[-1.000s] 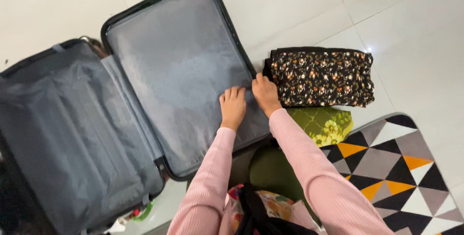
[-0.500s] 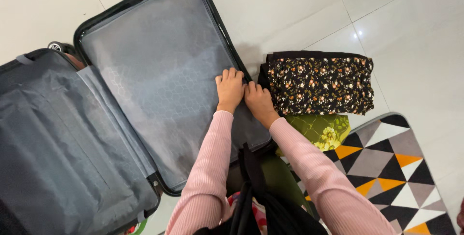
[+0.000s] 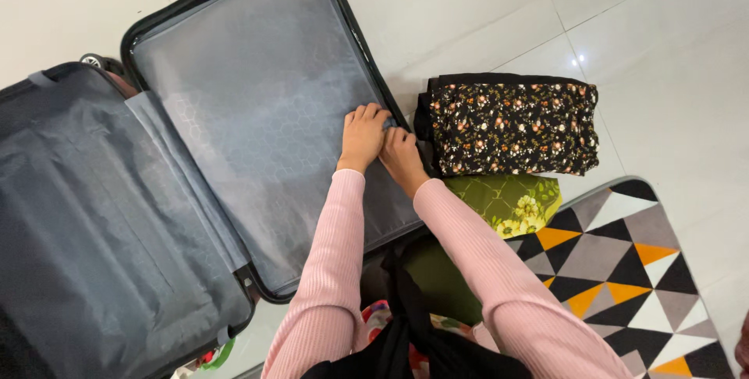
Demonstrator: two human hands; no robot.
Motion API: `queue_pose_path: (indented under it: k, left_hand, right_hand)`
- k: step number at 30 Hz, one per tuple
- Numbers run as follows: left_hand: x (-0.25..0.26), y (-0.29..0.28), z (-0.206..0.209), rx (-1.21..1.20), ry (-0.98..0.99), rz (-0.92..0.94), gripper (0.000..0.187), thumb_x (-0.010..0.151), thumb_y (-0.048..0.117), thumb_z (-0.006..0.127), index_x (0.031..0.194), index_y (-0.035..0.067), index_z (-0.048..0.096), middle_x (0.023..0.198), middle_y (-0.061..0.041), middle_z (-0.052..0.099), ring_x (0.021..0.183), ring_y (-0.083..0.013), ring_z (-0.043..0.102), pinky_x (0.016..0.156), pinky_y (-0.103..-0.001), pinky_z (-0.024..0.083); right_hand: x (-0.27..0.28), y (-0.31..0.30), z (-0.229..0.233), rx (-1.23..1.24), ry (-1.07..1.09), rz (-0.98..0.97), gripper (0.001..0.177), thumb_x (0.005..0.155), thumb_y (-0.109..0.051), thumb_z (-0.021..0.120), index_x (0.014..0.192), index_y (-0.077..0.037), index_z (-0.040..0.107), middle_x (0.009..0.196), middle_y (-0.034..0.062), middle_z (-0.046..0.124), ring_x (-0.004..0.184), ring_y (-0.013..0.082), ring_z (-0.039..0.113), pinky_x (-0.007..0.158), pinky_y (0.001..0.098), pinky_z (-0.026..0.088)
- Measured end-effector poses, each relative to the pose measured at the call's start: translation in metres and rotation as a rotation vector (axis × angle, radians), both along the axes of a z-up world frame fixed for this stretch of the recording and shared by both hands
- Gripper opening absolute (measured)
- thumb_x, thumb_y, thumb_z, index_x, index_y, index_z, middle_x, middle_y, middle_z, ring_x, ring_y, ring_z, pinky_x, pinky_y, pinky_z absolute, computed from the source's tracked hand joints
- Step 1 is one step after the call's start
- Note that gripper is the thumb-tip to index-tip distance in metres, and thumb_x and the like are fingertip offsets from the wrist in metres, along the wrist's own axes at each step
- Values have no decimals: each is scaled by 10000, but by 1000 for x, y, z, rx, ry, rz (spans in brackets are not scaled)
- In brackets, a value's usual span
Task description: The person unpacks a suitcase by removing folded clothes one by one. They place the items, including shirts, pants, and patterned garments, onto a pile on the floor next to the suitcase.
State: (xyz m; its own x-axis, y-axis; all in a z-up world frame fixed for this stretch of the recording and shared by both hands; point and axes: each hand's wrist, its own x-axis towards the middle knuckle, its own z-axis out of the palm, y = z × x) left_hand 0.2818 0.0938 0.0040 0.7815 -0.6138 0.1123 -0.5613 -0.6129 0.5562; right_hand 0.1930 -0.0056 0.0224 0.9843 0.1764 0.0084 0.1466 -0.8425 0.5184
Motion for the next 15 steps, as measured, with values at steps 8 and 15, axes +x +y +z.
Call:
queue_pose_path:
  k: [8,15]
  left_hand:
    - [9,-5,0,47,149,21,221,866,139,635,1025,212,771,1086,15,659,1108,-227,584,945,-414,418]
    - [-26,-2,5,20,43,26,260,831,127,636,1032,208,779,1111,9,655,1144,-250,556,985,-430,406]
  right_hand:
    - [14,-19,-8,158,-36,43,152,840,-186,625,900,-68,699,833,65,589,800,223,560,624,323,457]
    - [-25,-33,-15,278,2,124,132,811,-134,627,848,-31,700,828,82,590,804,234,576,654,318,495]
